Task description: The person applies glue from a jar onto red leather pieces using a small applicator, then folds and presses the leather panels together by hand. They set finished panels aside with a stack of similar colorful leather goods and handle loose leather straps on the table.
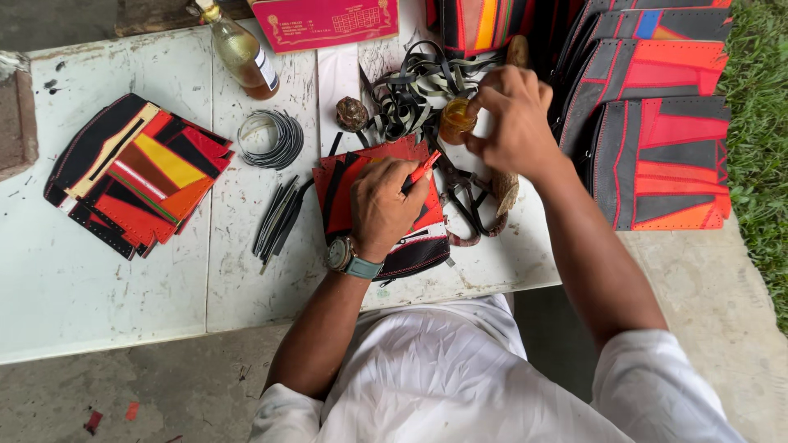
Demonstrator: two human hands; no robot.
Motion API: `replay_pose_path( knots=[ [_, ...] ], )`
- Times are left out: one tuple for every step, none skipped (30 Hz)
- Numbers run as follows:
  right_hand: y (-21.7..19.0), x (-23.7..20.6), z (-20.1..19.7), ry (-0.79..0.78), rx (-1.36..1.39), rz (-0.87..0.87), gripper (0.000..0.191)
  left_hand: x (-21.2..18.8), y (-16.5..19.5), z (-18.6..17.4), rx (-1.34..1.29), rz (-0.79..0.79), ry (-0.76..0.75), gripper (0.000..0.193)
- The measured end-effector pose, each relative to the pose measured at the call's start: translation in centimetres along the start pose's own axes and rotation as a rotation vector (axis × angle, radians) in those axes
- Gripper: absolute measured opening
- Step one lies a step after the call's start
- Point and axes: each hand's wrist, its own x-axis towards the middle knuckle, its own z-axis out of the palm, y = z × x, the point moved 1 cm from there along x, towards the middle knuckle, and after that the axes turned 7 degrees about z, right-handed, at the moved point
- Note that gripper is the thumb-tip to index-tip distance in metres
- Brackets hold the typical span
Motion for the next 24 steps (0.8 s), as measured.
replay_pose_path(
  knots=[
    [-0.9,-1.4,-1.0,0.023,0.165,0.003,0.042,0.0,0.0,0.1,-0.007,-0.006,0.000,0.014],
    [-1.9,-3.0,-1.8,0.046,0.330,0.007,0.048,0.0,-0.1,0.1,-0.014,-0.012,-0.001,0.013],
    [-3.0,-4.6,-2.2,0.002,0.341,-0.037,0.054,0.0,0.0,0.2,-0.011,-0.006,-0.004,0.013],
    [-4.3,-6.2,-2.3,-0.042,0.353,-0.079,0.060,0.0,0.0,0.2,-0.008,0.000,-0.011,0.012],
    [-5.2,-7.2,-2.4,-0.083,0.365,-0.121,0.065,0.0,0.0,0.2,-0.004,0.009,-0.018,0.012],
    [-5.6,-7.4,-2.6,-0.037,0.227,-0.098,0.068,0.0,0.0,0.2,-0.006,0.009,-0.016,0.012],
    [-6.0,-7.6,-2.5,0.009,0.088,-0.075,0.070,0.1,0.0,0.2,-0.007,0.010,-0.014,0.013],
    [-6.4,-8.0,-2.6,0.053,-0.051,-0.052,0.073,0.1,0.0,0.2,-0.008,0.009,-0.011,0.013],
    [-6.7,-8.0,-2.5,0.084,-0.079,-0.063,0.070,0.2,0.0,0.2,-0.009,0.005,-0.014,0.013],
    [-6.9,-7.9,-2.5,0.118,-0.109,-0.080,0.068,0.3,0.0,0.2,-0.007,0.004,-0.012,0.013],
    [-7.0,-7.9,-2.5,0.142,-0.134,-0.090,0.065,0.4,0.0,0.3,-0.008,-0.007,-0.019,0.013],
    [-7.1,-7.7,-2.5,0.126,-0.171,-0.116,0.062,0.4,0.0,0.3,-0.003,-0.015,-0.030,0.013],
    [-7.2,-7.7,-2.5,0.115,-0.210,-0.143,0.059,0.4,0.0,0.3,0.000,-0.018,-0.041,0.013],
    [-7.2,-7.7,-2.5,0.109,-0.252,-0.173,0.057,0.4,-0.1,0.3,0.004,-0.016,-0.046,0.013],
    [-7.2,-7.7,-2.6,0.145,-0.254,-0.173,0.054,0.5,-0.1,0.4,0.003,-0.009,-0.040,0.013],
    [-7.2,-7.8,-2.6,0.176,-0.254,-0.175,0.051,0.4,-0.1,0.4,0.002,-0.007,-0.035,0.013],
    [-7.1,-7.8,-2.7,0.199,-0.251,-0.170,0.048,0.3,-0.1,0.4,-0.002,-0.012,-0.039,0.013],
    [-7.1,-7.8,-2.7,0.173,-0.258,-0.201,0.048,0.2,-0.1,0.4,0.011,-0.022,-0.048,0.014],
    [-7.1,-7.8,-2.7,0.162,-0.270,-0.236,0.048,0.1,0.0,0.4,0.025,-0.018,-0.049,0.014],
    [-7.1,-7.8,-2.6,0.159,-0.289,-0.274,0.048,0.2,-0.1,0.5,0.039,-0.005,-0.045,0.015],
    [-7.0,-7.7,-2.7,0.182,-0.279,-0.257,0.045,0.2,-0.1,0.5,0.034,0.006,-0.038,0.015],
    [-7.0,-7.6,-2.7,0.202,-0.266,-0.243,0.041,0.2,0.0,0.5,0.030,0.012,-0.030,0.015],
    [-6.9,-7.5,-2.7,0.216,-0.254,-0.225,0.038,0.3,0.0,0.6,0.023,0.014,-0.026,0.015],
    [-7.0,-7.4,-2.7,0.189,-0.270,-0.243,0.041,0.3,0.0,0.6,0.034,0.011,-0.035,0.015]
  ],
)
